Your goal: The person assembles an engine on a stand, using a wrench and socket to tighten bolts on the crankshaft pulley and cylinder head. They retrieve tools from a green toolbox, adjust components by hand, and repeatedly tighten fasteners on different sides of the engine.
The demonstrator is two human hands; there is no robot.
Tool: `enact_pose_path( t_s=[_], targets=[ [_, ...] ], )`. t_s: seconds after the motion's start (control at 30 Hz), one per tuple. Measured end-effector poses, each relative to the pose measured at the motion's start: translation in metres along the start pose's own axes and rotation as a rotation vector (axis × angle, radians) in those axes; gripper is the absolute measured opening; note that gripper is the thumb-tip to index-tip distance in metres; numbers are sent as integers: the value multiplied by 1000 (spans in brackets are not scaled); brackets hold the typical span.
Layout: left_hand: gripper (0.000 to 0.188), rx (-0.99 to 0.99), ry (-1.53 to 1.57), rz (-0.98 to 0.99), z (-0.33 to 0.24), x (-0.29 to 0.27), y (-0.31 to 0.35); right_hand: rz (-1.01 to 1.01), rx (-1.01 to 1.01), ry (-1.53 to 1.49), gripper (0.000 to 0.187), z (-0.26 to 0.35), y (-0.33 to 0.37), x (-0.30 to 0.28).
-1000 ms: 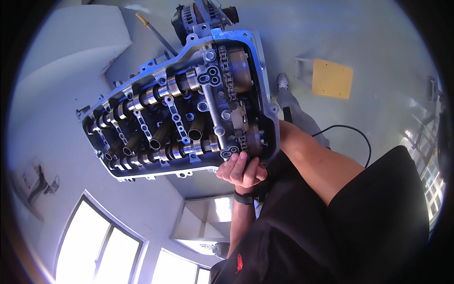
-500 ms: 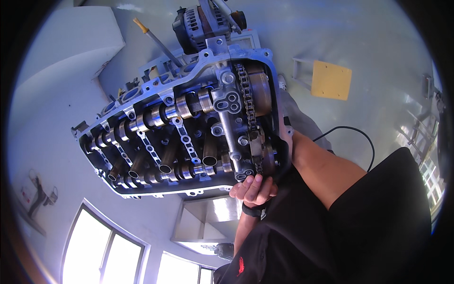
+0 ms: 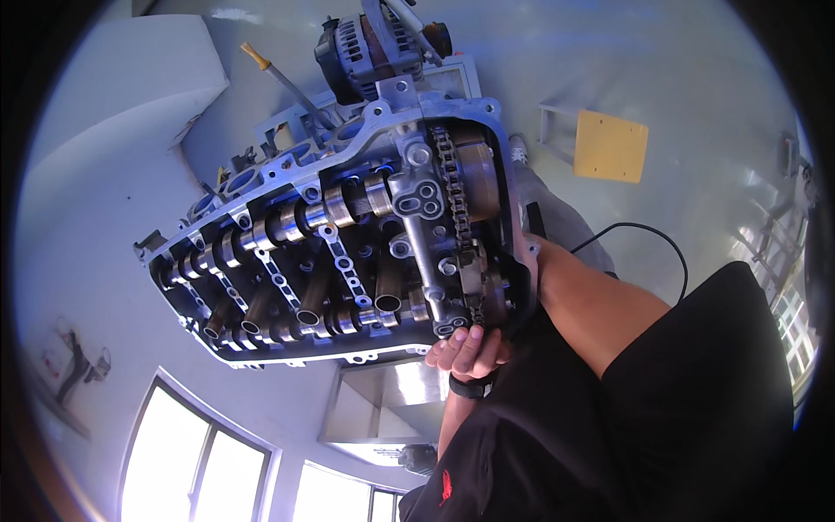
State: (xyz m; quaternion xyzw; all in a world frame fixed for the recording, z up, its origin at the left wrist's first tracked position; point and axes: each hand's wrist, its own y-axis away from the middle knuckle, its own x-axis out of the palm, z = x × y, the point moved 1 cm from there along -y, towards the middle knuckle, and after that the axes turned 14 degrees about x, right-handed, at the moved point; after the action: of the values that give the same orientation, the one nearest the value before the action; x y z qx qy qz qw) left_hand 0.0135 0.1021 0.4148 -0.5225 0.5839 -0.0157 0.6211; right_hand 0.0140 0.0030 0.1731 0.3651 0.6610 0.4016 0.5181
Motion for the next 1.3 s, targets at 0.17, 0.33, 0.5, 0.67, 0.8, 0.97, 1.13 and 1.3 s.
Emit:
enact_pose_path(
  t_s=[0.17,0.33,0.5,0.67,0.8,0.97,1.13,1.3],
  targets=[
    [19,-10,-86,9,-5,2,3,83,-78,-152,33,1,-19,5],
    [26,39,-206,13,-10,6,3,137,-305,111,35,-3,-30,7],
    [24,87,-219,-97,-8,14,-5,256,-154,-213,44,2,-23,-2],
    [21,43,-215,-44,-12,11,-10,641,25,-513,34,-4,-21,-16],
    [18,41,-186,6,-19,5,-18,739,-62,-378,42,-15,-26,-34],
    [10,-33,-197,95,-40,-3,-28,978,-187,-440,32,-28,-25,-53],
    [15,-185,-212,-136,-98,-11,15,950,-367,-356,16,-60,-14,-63],
    [13,-586,131,-132,-170,2,128,828,-335,-418,14,-71,0,-54]
  ],
)
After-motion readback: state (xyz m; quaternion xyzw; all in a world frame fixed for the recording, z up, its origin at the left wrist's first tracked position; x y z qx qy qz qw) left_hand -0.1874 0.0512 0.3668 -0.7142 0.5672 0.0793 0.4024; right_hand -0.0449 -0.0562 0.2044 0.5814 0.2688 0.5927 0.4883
